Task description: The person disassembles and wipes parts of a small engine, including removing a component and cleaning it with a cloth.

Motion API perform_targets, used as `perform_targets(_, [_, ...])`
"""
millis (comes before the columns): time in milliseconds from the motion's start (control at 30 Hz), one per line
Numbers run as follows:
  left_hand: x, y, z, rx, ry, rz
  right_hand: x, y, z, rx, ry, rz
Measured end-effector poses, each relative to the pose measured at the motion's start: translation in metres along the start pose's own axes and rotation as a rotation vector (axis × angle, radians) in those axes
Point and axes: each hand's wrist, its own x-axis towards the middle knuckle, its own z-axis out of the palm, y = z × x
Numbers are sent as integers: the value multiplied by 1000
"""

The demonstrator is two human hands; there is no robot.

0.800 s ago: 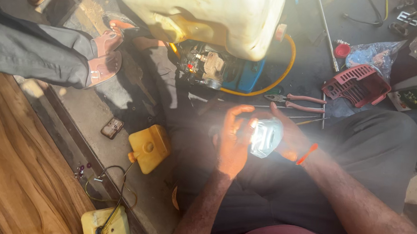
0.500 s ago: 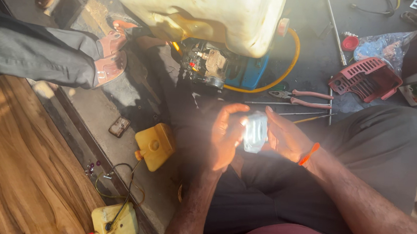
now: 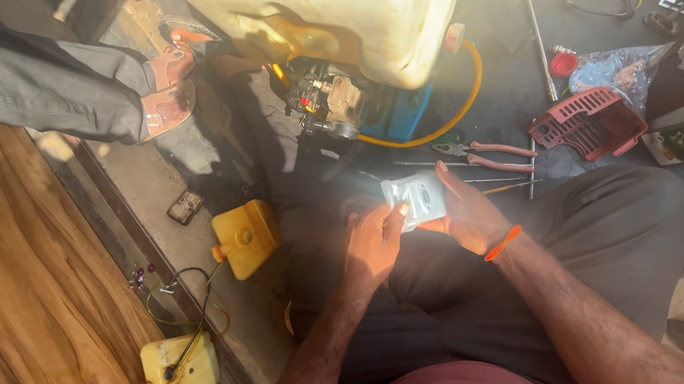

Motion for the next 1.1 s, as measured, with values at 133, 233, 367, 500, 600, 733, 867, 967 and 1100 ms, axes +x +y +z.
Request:
perform_targets(133, [16, 14, -35, -590, -407, -154, -3, 1, -1, 22, -176, -4])
perform_targets(233, [28, 8, -38, -574, -321, -269, -5, 3, 2, -19, -139, 39])
perform_targets(367, [1, -34, -46, -1306, -245, -276, 4, 16, -24, -200, -43, -11])
perform_targets(500, [-2, -115, -86, -888, 308, -503, 7, 9, -31, 66, -103, -65])
perform_targets(600, [-26, -177, -118, -930, 848, -840, 0, -3, -22, 102, -87, -92])
perform_targets(733, [-58, -190, -123, -821, 715, -1041, -15, -10, -10, -189, 63, -172])
perform_targets(867, [-47, -123, -76, -944, 275, -714, -22, -15, 12, -449, 103, -274])
perform_targets(967, [-29, -59, -32, -1072, 21, -663, -34, -10, 41, -460, 147, -405])
perform_targets(1100, [-12, -14, 2, -1833, -265, -532, -68, 11, 77, -1109, 135, -823])
